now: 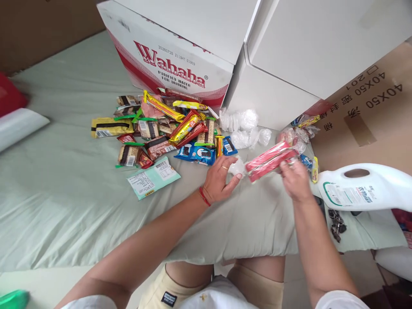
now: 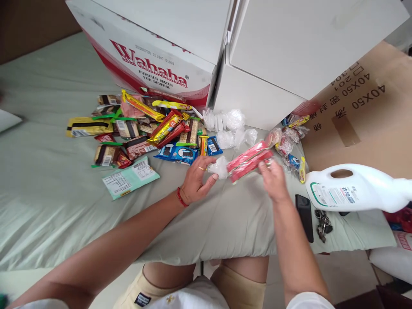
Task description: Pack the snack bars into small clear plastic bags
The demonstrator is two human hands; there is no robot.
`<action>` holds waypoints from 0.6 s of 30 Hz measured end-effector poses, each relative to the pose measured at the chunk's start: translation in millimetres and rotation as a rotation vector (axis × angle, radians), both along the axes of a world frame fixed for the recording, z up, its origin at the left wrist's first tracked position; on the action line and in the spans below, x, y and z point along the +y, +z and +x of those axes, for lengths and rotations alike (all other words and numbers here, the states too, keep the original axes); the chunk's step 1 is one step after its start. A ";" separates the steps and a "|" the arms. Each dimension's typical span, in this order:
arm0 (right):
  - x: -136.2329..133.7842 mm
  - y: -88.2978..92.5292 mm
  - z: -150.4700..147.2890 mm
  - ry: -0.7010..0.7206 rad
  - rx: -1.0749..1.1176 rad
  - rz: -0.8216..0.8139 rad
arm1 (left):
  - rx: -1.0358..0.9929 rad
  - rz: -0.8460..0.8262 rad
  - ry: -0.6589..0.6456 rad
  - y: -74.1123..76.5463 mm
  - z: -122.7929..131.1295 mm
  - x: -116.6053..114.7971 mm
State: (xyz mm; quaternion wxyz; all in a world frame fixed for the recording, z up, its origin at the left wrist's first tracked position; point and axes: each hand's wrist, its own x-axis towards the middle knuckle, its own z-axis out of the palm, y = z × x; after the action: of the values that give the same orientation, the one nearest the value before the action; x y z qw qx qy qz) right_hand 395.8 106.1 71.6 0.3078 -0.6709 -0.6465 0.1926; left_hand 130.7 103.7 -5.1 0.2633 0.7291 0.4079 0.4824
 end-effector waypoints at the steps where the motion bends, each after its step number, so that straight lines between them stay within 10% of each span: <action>1: -2.3 -12.4 -19.8 0.072 0.309 -0.006 | -0.072 -0.059 -0.074 -1.6 1.2 -0.1; 7: 4.9 -61.5 -99.6 -0.168 1.170 0.067 | -0.210 -0.340 -0.344 -6.0 7.3 3.7; 11: 4.6 -76.1 -129.6 -0.345 1.275 0.127 | -0.153 -0.321 -0.201 -8.3 10.7 4.4; 18: -4.1 -73.8 -142.7 -0.136 1.183 0.097 | -0.278 -0.383 -0.105 -7.1 14.2 6.5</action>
State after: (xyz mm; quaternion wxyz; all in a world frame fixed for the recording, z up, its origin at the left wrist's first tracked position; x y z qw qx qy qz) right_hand 253.1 102.0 -2.2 0.6578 -0.4748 -0.3288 0.4836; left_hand 144.9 110.2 -12.2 0.4751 0.6129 0.4131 0.4775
